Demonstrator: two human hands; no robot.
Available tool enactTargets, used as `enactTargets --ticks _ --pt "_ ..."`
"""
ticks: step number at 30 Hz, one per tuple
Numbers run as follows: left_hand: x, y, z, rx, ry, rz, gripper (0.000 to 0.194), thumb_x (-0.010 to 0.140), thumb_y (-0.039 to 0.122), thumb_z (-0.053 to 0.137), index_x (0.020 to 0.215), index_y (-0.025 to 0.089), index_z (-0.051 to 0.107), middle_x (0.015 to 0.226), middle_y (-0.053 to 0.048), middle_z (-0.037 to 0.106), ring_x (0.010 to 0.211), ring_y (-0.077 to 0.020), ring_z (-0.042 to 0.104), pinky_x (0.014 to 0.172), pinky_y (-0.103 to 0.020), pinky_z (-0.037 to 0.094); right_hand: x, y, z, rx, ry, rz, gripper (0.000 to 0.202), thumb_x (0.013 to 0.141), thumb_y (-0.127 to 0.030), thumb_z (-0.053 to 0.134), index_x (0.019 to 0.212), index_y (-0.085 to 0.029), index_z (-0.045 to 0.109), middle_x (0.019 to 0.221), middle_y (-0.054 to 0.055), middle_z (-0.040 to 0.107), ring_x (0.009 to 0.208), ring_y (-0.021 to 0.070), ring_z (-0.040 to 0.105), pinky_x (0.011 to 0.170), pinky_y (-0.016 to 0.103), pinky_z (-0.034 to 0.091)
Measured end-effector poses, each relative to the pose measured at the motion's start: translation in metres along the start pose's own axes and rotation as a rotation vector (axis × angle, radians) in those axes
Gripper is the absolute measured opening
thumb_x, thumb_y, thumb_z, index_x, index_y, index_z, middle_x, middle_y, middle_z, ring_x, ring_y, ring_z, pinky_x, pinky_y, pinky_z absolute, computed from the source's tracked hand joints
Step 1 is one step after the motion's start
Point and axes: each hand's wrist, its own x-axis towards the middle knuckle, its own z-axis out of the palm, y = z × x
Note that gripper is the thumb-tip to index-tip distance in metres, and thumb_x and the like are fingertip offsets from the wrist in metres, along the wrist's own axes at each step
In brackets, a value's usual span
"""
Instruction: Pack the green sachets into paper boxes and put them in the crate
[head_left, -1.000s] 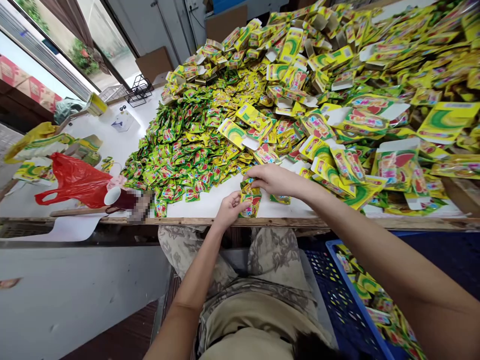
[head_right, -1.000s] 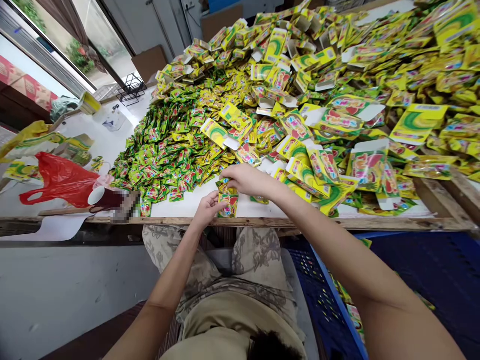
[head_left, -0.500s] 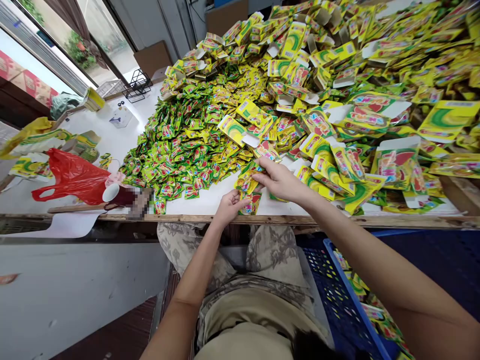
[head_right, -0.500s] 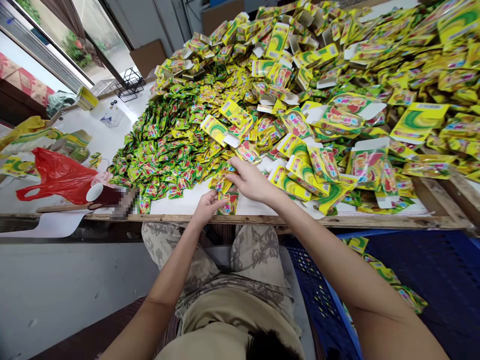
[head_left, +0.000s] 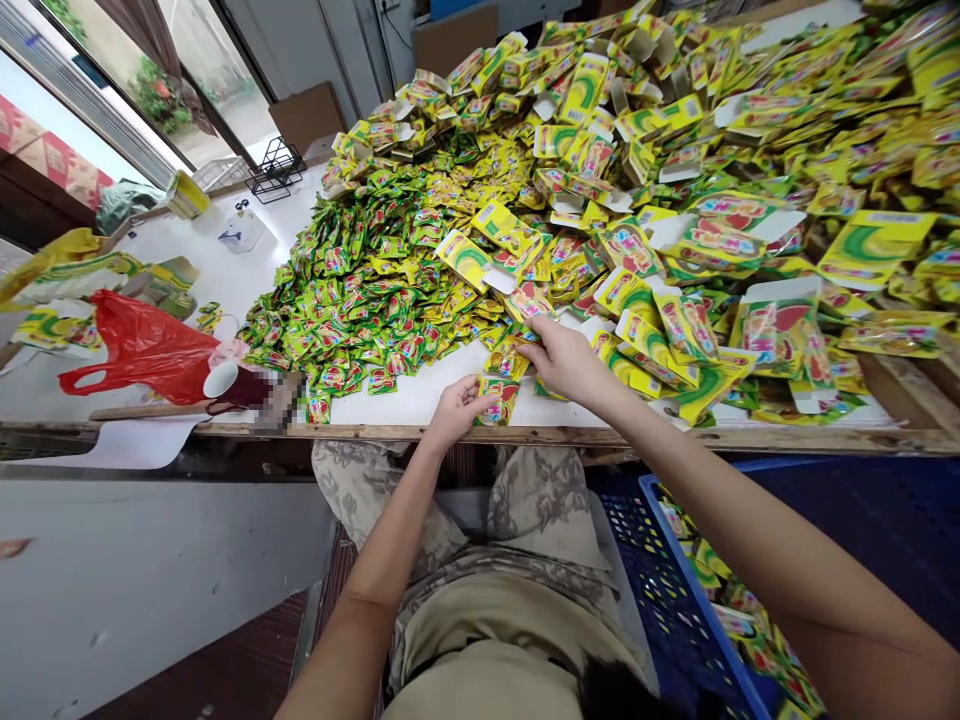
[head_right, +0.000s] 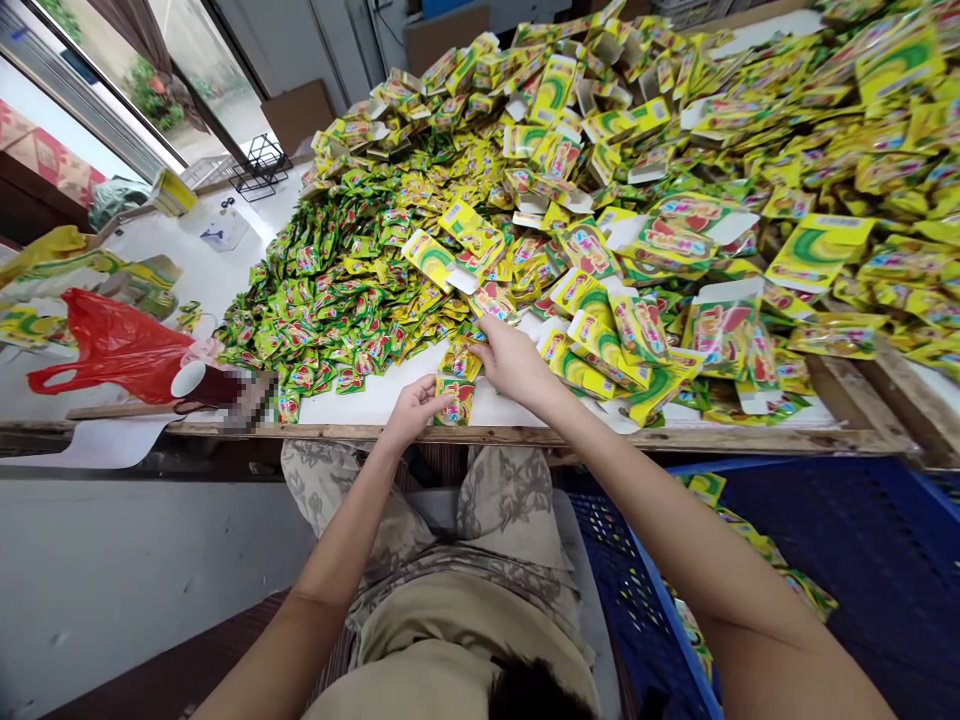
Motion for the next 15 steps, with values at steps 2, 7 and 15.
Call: enactTargets --ticks 2,7,15 --pt "0.0 0.001 0.0 0.003 -0.006 0.0 0.047 0.064 0.041 0.079 0.098 0.012 0.064 0.09 -0.005 0.072 0.081 -0.0156 0.065 0.078 -0.027 0.05 0.0 -0.003 0.003 0.014 0.028 -0.029 0.015 0.086 -0.025 0.045 0.097 -0.02 0.053 0.092 0.012 0.063 0.088 0.0268 0.059 0.069 0.032 0.041" --pt "0.001 0.001 -0.001 -0.022 -0.002 -0.024 0.049 0.062 0.043 0.08 0.097 0.012 0.065 0.085 -0.004 0.072 0.077 -0.0144 0.065 0.075 -0.027 0.051 0.0 0.003 0.001 0.019 -0.077 -0.155 0.017 0.087 -0.026 0.044 0.099 -0.02 0.054 0.097 0.012 0.063 0.091 0.0264 0.059 0.074 0.033 0.042" --pt "0.002 0.001 -0.001 -0.004 -0.027 -0.021 0.047 0.064 0.04 0.079 0.099 0.013 0.065 0.084 -0.004 0.072 0.073 -0.0137 0.065 0.072 -0.025 0.05 0.011 0.0 -0.003 -0.106 -0.232 -0.192 0.013 0.083 -0.024 0.051 0.093 -0.02 0.058 0.094 0.009 0.066 0.088 0.0244 0.059 0.073 0.03 0.039"
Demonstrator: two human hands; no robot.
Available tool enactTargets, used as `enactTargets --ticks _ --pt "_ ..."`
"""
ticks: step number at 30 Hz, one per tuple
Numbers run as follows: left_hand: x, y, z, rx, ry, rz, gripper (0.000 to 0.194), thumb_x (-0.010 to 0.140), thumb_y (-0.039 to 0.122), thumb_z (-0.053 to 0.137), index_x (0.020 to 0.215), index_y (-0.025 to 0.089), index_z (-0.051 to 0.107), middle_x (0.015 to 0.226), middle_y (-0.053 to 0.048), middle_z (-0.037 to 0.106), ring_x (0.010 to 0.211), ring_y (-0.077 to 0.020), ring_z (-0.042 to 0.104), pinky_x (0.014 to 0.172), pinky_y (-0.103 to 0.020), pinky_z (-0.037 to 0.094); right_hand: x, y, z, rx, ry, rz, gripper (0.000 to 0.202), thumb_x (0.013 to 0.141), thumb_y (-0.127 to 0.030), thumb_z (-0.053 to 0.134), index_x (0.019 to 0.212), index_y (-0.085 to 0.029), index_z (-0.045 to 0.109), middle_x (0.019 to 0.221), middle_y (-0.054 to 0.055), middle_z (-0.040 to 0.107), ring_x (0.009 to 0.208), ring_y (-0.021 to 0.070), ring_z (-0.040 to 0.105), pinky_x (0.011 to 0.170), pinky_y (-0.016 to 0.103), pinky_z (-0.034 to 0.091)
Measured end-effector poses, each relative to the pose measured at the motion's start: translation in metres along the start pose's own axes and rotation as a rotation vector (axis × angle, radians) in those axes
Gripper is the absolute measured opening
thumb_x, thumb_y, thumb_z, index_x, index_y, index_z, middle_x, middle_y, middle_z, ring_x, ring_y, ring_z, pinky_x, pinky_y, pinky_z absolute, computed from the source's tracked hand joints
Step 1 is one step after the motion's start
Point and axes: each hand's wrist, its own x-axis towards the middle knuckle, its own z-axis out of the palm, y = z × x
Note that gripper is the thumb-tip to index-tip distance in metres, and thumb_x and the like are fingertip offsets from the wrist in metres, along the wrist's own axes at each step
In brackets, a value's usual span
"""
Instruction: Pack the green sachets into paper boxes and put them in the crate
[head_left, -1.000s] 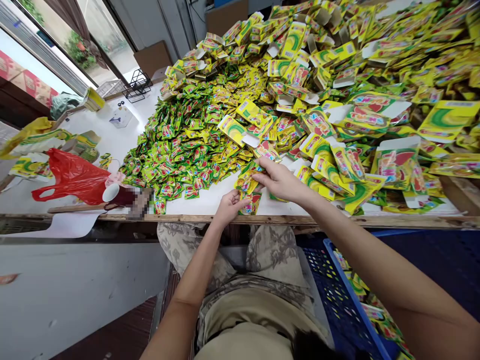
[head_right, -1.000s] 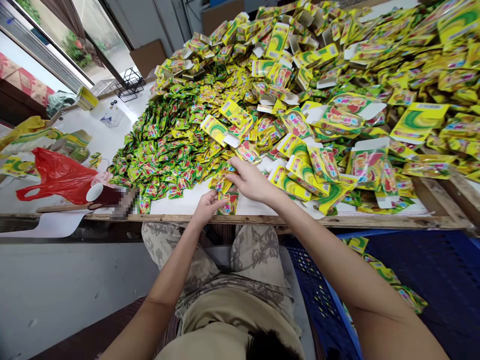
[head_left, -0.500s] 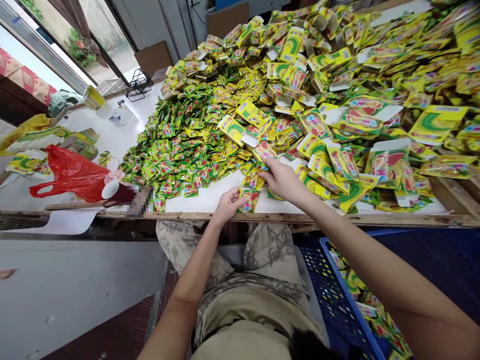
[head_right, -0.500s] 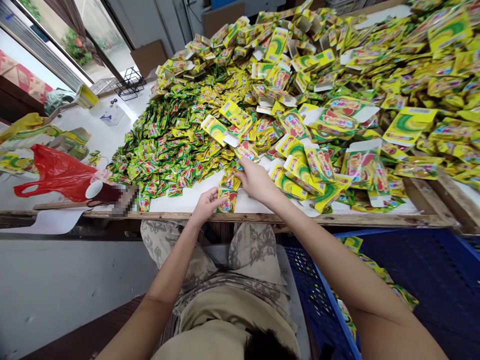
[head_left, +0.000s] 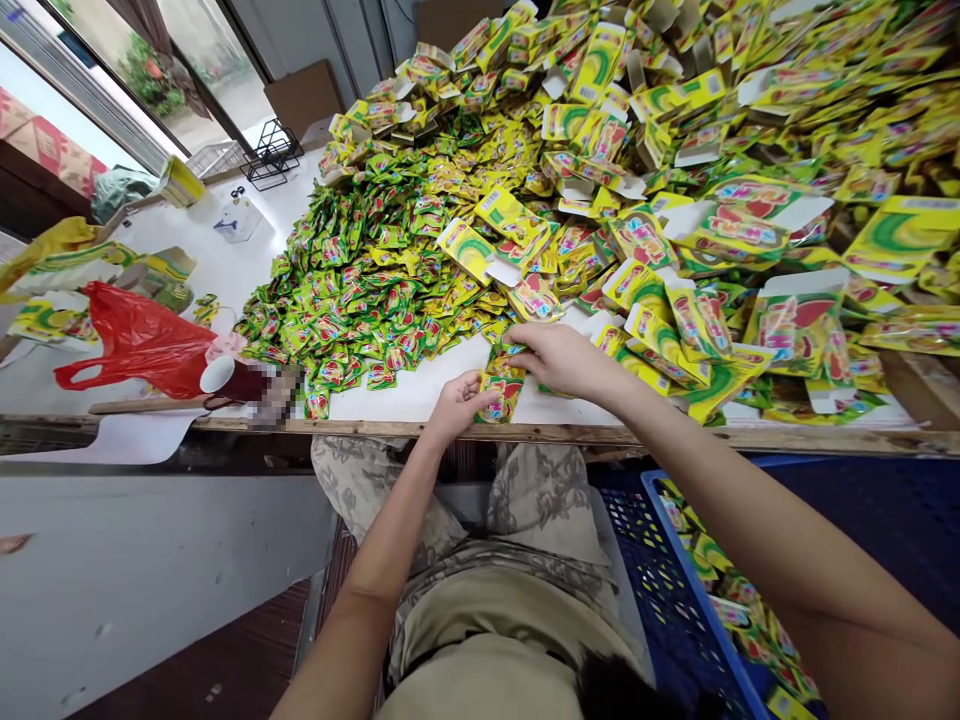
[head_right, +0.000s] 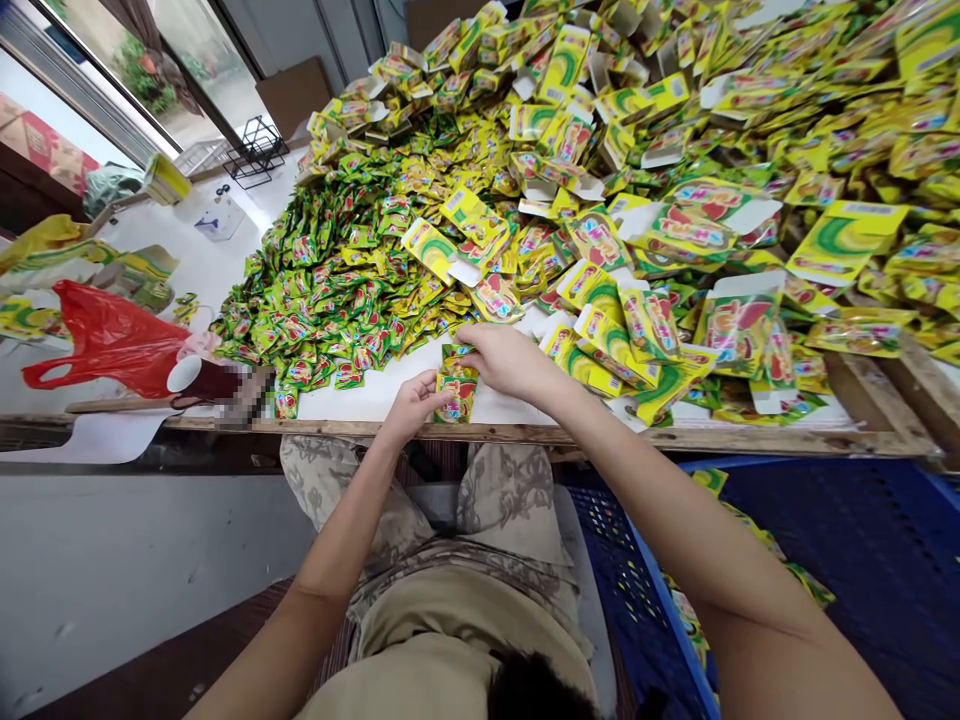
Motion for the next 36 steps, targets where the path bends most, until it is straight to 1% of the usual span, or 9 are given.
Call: enactTargets --ticks 4,8,11,14,19,24,28,31,36 --pt "0.0 -0.004 -0.003 0.0 0.029 -0.002 0.047 0.064 0.04 0.079 0.1 0.013 0.064 0.085 -0.003 0.071 0.073 -0.0129 0.064 0.073 -0.025 0.051 0.005 -0.007 0.002 0.055 0.001 0.039 0.008 0.08 -0.027 0.057 0.084 -0.02 0.06 0.082 0.004 0.066 0.077 0.0203 0.058 0.067 0.028 0.036" --pt "0.001 -0.008 -0.005 -0.007 0.022 -0.005 0.046 0.063 0.039 0.08 0.098 0.014 0.064 0.084 -0.002 0.07 0.074 -0.013 0.064 0.074 -0.026 0.05 0.005 -0.005 -0.003 0.102 -0.107 -0.022 0.012 0.081 -0.033 0.058 0.077 -0.021 0.058 0.07 0.0 0.061 0.067 0.0162 0.053 0.061 0.025 0.033" --pt "0.001 -0.009 -0.004 -0.001 0.013 -0.013 0.046 0.064 0.039 0.08 0.098 0.014 0.064 0.086 -0.002 0.07 0.077 -0.0137 0.064 0.076 -0.027 0.049 0.005 -0.005 -0.006 0.062 -0.165 -0.108 0.023 0.084 -0.041 0.055 0.075 -0.02 0.058 0.075 0.003 0.062 0.07 0.0165 0.053 0.062 0.025 0.034" --pt "0.001 -0.008 -0.002 -0.008 0.006 -0.01 0.044 0.063 0.039 0.08 0.096 0.014 0.063 0.084 -0.002 0.069 0.077 -0.0137 0.063 0.075 -0.027 0.048 0.007 -0.009 -0.006 -0.04 -0.152 -0.083 0.03 0.085 -0.046 0.052 0.074 -0.019 0.058 0.078 0.006 0.063 0.073 0.0183 0.055 0.063 0.027 0.034" --pt "0.0 -0.007 0.0 -0.002 -0.001 0.003 0.042 0.064 0.04 0.079 0.093 0.013 0.062 0.081 -0.002 0.068 0.075 -0.0131 0.062 0.074 -0.027 0.048 0.015 -0.016 -0.007 -0.147 -0.216 -0.016 0.019 0.083 -0.036 0.055 0.075 -0.02 0.06 0.079 0.006 0.066 0.072 0.0185 0.056 0.06 0.027 0.033" --pt "0.0 -0.008 -0.001 0.043 -0.009 0.024 0.042 0.066 0.042 0.077 0.092 0.013 0.062 0.083 -0.001 0.066 0.075 -0.0131 0.06 0.073 -0.027 0.046 0.024 -0.02 -0.016 -0.225 -0.316 -0.081 0.007 0.076 -0.029 0.064 0.076 -0.021 0.062 0.073 0.003 0.065 0.069 0.0183 0.056 0.058 0.027 0.031" --pt "0.0 -0.009 -0.001 0.021 -0.006 0.017 0.047 0.066 0.043 0.076 0.099 0.013 0.062 0.087 -0.003 0.067 0.08 -0.0151 0.062 0.078 -0.029 0.046 0.023 -0.02 -0.019 -0.087 -0.253 -0.046 0.012 0.075 -0.026 0.066 0.083 -0.021 0.061 0.075 0.002 0.064 0.067 0.0159 0.054 0.058 0.025 0.033" --pt "0.0 -0.009 -0.001 0.011 -0.017 0.023 0.046 0.065 0.042 0.078 0.097 0.013 0.062 0.084 -0.002 0.067 0.078 -0.0138 0.061 0.077 -0.027 0.047 0.02 -0.018 -0.014 -0.033 -0.189 -0.007 0.007 0.075 -0.025 0.064 0.078 -0.02 0.061 0.068 -0.001 0.061 0.064 0.0137 0.052 0.059 0.024 0.033" --pt "0.0 -0.007 -0.001 0.004 0.013 0.019 0.045 0.061 0.041 0.081 0.089 0.013 0.061 0.079 -0.001 0.066 0.071 -0.0107 0.059 0.07 -0.024 0.047 0.019 -0.014 -0.008 0.015 -0.224 -0.01 0.009 0.077 -0.028 0.062 0.076 -0.02 0.067 0.066 -0.002 0.064 0.063 0.0125 0.054 0.059 0.023 0.035"
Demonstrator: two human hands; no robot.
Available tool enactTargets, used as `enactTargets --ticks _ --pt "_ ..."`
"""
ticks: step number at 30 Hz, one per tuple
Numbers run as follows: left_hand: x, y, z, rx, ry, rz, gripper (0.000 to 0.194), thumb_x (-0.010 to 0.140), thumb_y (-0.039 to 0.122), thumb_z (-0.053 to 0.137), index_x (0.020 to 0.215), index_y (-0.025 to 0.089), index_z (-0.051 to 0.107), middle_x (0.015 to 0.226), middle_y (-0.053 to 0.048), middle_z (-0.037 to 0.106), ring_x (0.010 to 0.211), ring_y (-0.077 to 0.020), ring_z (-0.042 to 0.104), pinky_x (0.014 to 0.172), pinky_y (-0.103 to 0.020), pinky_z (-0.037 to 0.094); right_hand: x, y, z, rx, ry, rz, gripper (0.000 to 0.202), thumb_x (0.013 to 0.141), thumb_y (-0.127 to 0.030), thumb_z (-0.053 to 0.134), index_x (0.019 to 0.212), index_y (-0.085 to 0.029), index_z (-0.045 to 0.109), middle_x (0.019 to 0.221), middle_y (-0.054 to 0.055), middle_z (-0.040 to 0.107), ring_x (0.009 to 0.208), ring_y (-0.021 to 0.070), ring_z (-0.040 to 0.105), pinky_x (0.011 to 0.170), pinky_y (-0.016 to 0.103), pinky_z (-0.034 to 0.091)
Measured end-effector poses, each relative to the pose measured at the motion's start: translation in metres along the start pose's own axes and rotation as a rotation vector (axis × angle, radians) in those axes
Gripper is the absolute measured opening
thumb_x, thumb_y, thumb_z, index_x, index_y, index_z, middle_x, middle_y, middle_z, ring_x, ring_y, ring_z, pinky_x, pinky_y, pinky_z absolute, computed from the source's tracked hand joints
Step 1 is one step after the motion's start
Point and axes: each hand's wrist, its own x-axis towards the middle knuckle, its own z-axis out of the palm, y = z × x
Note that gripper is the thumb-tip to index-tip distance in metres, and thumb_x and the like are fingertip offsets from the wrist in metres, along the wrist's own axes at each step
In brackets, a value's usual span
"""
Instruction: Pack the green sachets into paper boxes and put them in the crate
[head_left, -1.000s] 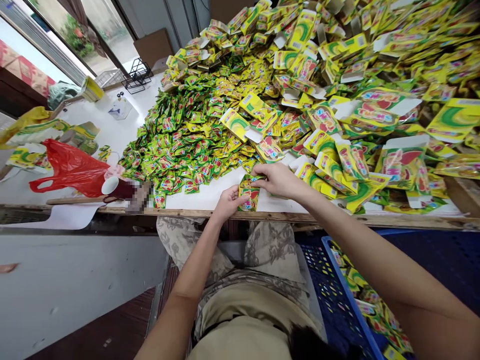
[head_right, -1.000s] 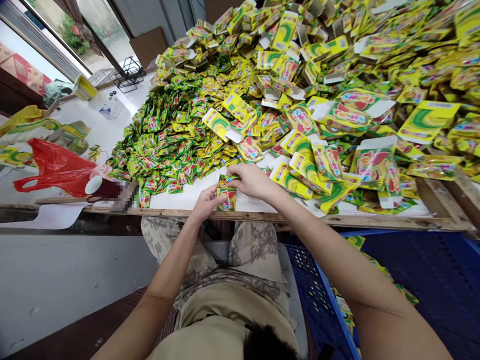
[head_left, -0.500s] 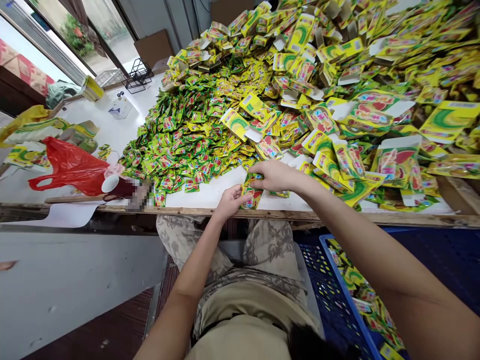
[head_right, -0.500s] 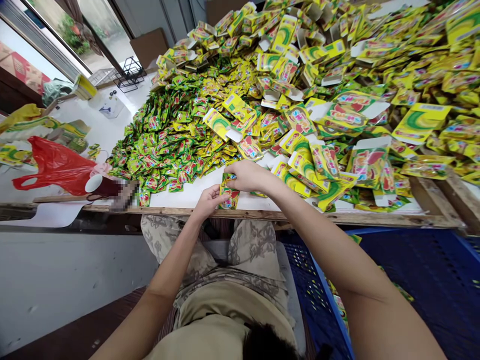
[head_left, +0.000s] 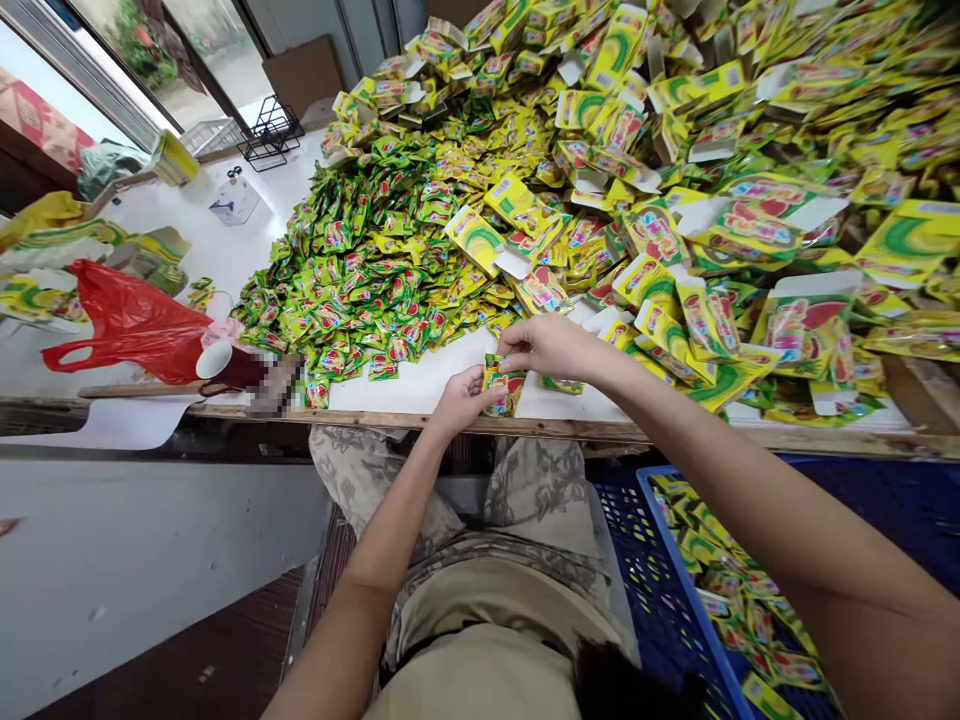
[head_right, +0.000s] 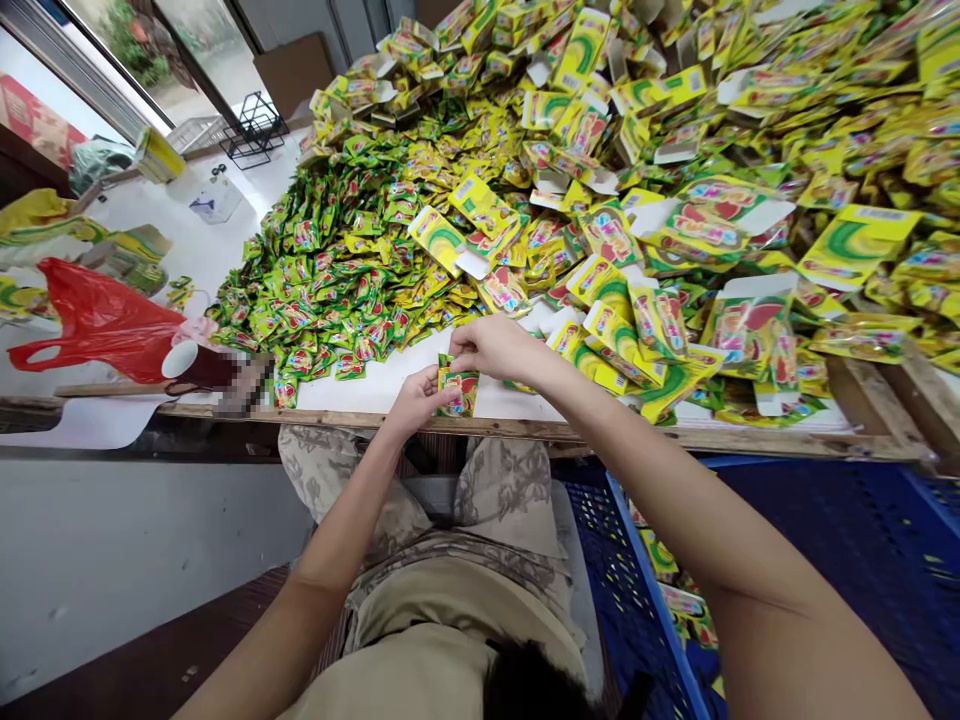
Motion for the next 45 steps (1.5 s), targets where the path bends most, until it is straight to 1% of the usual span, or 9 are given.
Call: enactTargets --ticks 5,10,14,19,29,35,41,44,45 --pt "0.0 0.0 -0.001 0.031 -0.027 -0.006 0.047 0.061 0.044 0.08 0.091 0.013 0.061 0.082 -0.002 0.067 0.076 -0.0131 0.061 0.075 -0.027 0.047 -0.004 -0.002 -0.001 0.028 0.081 0.01 0.014 0.077 -0.017 0.058 0.086 -0.02 0.07 0.076 0.001 0.07 0.071 0.0138 0.061 0.065 0.023 0.04" --pt "0.0 0.002 -0.001 0.061 -0.019 -0.032 0.047 0.061 0.044 0.08 0.089 0.012 0.06 0.08 -0.001 0.065 0.075 -0.0136 0.06 0.071 -0.026 0.045 -0.005 -0.008 0.003 -0.03 -0.013 0.008 0.015 0.077 -0.016 0.058 0.081 -0.02 0.071 0.075 0.001 0.071 0.07 0.0146 0.062 0.062 0.023 0.04" --pt "-0.001 0.002 0.0 0.068 -0.008 -0.031 0.045 0.06 0.043 0.081 0.085 0.012 0.059 0.076 0.0 0.063 0.071 -0.0116 0.058 0.069 -0.025 0.044 -0.002 -0.004 0.007 0.023 -0.064 -0.004 0.018 0.079 -0.016 0.057 0.083 -0.02 0.074 0.08 0.001 0.074 0.073 0.0146 0.063 0.065 0.022 0.042" --pt "-0.001 0.001 0.003 0.084 -0.001 -0.009 0.042 0.059 0.04 0.081 0.081 0.013 0.057 0.071 0.002 0.061 0.066 -0.0096 0.055 0.065 -0.023 0.042 -0.001 0.003 0.007 0.084 -0.144 0.104 0.02 0.077 -0.017 0.059 0.088 -0.021 0.074 0.083 0.0 0.074 0.072 0.0141 0.064 0.063 0.021 0.043" --pt "0.002 0.003 0.003 0.107 0.017 -0.029 0.048 0.053 0.035 0.084 0.088 0.013 0.059 0.083 -0.003 0.068 0.074 -0.0127 0.061 0.073 -0.026 0.047 -0.011 -0.004 0.003 -0.053 0.0 0.165 0.022 0.08 -0.016 0.053 0.093 -0.02 0.071 0.085 0.001 0.073 0.076 0.0151 0.065 0.068 0.022 0.043" --pt "0.001 0.001 0.003 0.112 -0.006 -0.019 0.043 0.057 0.036 0.082 0.082 0.014 0.056 0.077 0.0 0.065 0.071 -0.0122 0.059 0.071 -0.026 0.046 -0.009 -0.004 -0.002 -0.058 -0.136 0.137 0.021 0.079 -0.019 0.053 0.09 -0.02 0.071 0.062 -0.002 0.067 0.053 0.011 0.058 0.061 0.022 0.041" --pt "0.0 -0.002 0.003 0.117 -0.022 0.01 0.04 0.06 0.037 0.08 0.081 0.015 0.053 0.071 0.004 0.059 0.065 -0.0097 0.055 0.064 -0.023 0.043 -0.002 -0.007 -0.008 -0.227 -0.169 0.046 0.023 0.077 -0.016 0.05 0.081 -0.022 0.073 0.054 0.0 0.064 0.055 0.0136 0.056 0.054 0.024 0.033" --pt "0.0 -0.002 0.002 0.148 -0.024 0.004 0.04 0.061 0.039 0.079 0.08 0.015 0.054 0.07 0.004 0.058 0.065 -0.0098 0.054 0.063 -0.023 0.042 0.001 -0.008 -0.008 -0.195 -0.27 0.044 0.025 0.076 -0.013 0.049 0.076 -0.021 0.072 0.044 -0.002 0.056 0.045 0.0115 0.052 0.051 0.024 0.032" --pt "0.0 -0.002 0.002 0.154 -0.027 0.005 0.04 0.062 0.039 0.079 0.081 0.015 0.054 0.071 0.003 0.059 0.066 -0.0099 0.054 0.064 -0.023 0.042 0.002 -0.007 -0.007 -0.156 -0.263 0.032 0.024 0.076 -0.013 0.049 0.073 -0.021 0.072 0.041 -0.003 0.053 0.042 0.0106 0.05 0.05 0.024 0.032"
